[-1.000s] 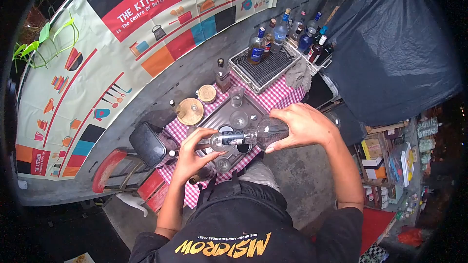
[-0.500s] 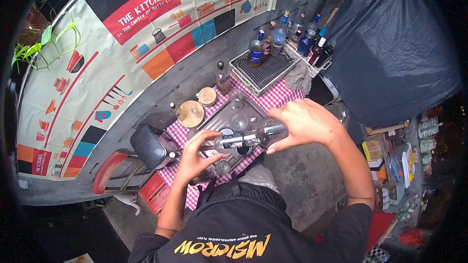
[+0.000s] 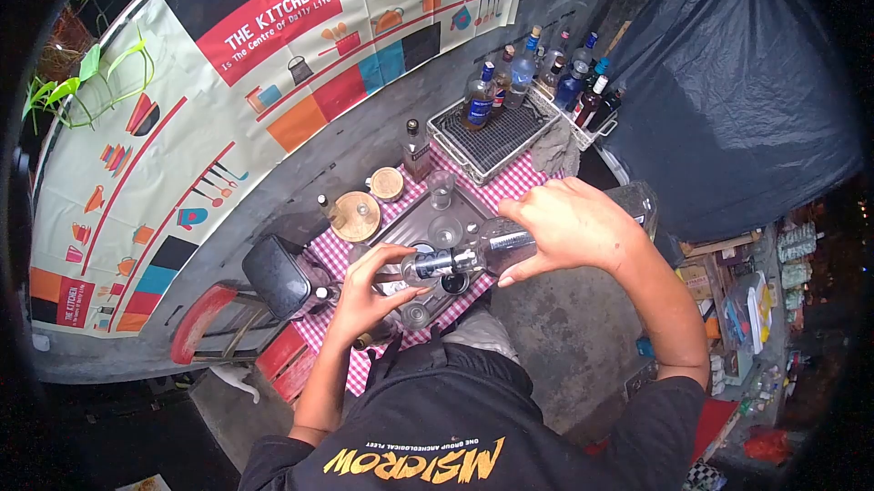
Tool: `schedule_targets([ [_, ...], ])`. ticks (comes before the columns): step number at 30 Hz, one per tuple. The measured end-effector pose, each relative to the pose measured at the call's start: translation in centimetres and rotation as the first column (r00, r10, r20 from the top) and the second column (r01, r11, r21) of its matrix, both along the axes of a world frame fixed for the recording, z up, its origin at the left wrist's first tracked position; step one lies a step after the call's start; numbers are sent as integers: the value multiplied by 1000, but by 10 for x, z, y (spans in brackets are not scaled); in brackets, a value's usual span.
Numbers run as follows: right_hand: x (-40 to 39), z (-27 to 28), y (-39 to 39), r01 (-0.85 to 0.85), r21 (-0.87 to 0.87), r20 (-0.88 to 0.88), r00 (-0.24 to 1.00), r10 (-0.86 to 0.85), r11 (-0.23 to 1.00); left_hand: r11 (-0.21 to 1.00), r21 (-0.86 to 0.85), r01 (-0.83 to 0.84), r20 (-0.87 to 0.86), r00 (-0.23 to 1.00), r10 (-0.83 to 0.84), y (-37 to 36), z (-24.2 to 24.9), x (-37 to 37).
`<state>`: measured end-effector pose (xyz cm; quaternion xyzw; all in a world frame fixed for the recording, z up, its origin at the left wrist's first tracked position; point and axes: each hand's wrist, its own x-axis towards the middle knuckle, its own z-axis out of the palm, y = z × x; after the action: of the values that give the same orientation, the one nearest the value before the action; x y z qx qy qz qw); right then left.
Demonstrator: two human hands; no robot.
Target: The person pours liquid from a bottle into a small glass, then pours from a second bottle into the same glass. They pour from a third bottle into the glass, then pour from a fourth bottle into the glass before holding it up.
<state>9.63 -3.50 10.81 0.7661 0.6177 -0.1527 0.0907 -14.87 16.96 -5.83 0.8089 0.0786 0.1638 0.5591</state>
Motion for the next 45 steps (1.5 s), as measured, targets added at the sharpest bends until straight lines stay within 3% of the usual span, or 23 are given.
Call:
schedule_targets([
  [4, -1, 5, 2, 4, -16, 10, 1000, -4, 1000, 998, 63, 6, 14, 1000, -7, 1, 4, 1],
  [13, -6, 14, 2, 2, -1, 75, 997, -2, 1000, 1000, -28, 11, 15, 1000, -10, 0, 2, 3],
  [28, -8, 10, -4, -273, 216, 303, 931, 201, 937, 999, -34, 14, 39, 999, -13, 0, 2, 4],
  [45, -10, 18, 2, -387, 217, 435, 860, 266, 896, 999, -37, 27, 38, 999, -26, 1, 6, 4],
])
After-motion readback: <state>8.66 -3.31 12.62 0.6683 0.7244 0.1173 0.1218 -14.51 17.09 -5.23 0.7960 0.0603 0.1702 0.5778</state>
